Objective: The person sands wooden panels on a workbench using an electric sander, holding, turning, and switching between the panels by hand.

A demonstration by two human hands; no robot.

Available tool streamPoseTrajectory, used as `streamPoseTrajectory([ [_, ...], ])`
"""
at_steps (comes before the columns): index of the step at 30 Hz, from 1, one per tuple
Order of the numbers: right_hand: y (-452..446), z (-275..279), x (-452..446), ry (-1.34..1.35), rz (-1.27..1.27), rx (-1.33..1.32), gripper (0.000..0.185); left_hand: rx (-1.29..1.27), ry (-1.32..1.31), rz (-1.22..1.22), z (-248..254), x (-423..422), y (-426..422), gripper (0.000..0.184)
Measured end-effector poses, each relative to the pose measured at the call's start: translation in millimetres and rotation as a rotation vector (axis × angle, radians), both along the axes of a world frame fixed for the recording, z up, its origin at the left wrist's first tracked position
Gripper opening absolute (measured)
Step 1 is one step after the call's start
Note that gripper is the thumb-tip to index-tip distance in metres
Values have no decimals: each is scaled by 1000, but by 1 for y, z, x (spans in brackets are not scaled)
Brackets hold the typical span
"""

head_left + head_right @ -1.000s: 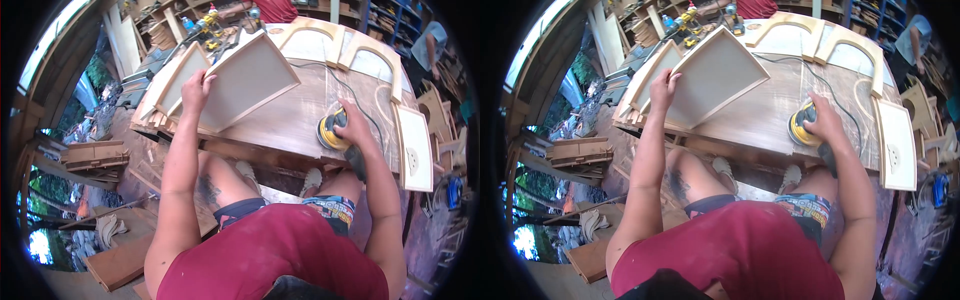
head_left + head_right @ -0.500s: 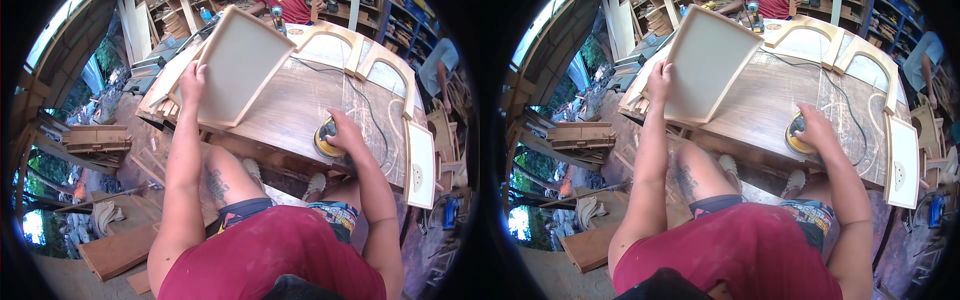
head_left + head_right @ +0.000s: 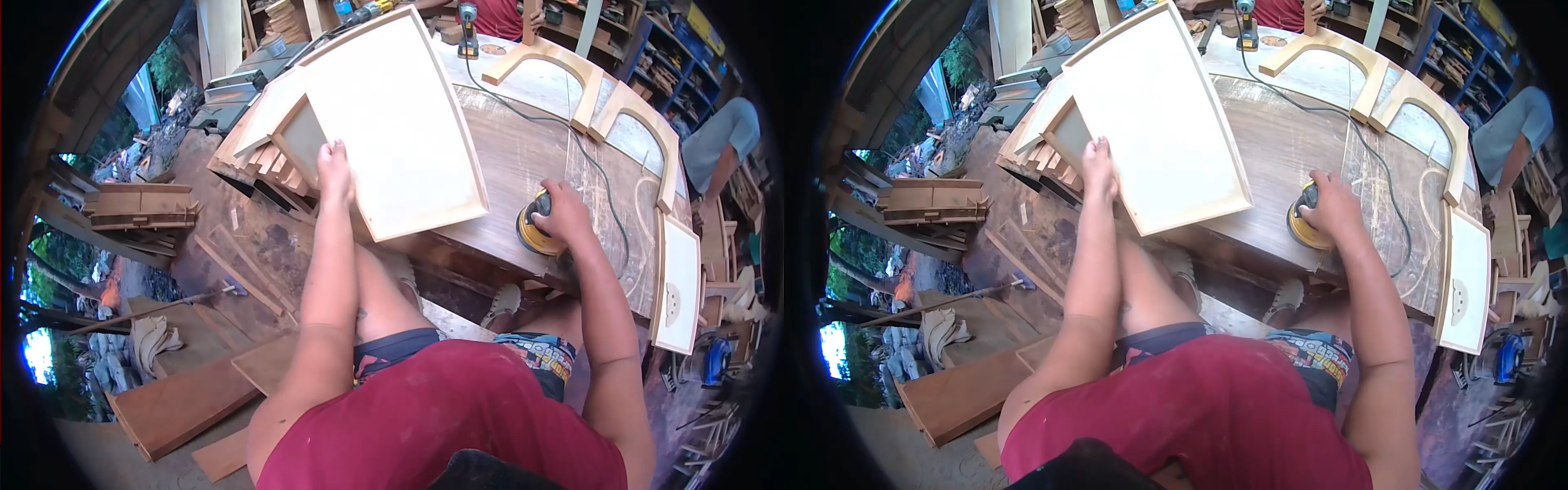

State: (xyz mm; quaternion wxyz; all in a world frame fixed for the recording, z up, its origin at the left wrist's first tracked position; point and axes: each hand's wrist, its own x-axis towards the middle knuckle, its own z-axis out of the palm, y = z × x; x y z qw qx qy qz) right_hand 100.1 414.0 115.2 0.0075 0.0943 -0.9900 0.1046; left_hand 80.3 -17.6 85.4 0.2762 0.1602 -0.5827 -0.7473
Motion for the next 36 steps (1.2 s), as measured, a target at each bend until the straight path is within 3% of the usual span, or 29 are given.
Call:
streamPoseTrajectory([
  [9, -12, -1, -6, 58, -28, -15, 55, 130, -18, -89, -52, -12, 29, 26],
  [23, -37, -5, -28, 30, -93, -29, 54, 82, -5, -49, -56, -26, 20, 27],
  [36, -42, -18, -35, 123, -70, -62, 55, 218, -37, -156, -56, -25, 7, 27],
])
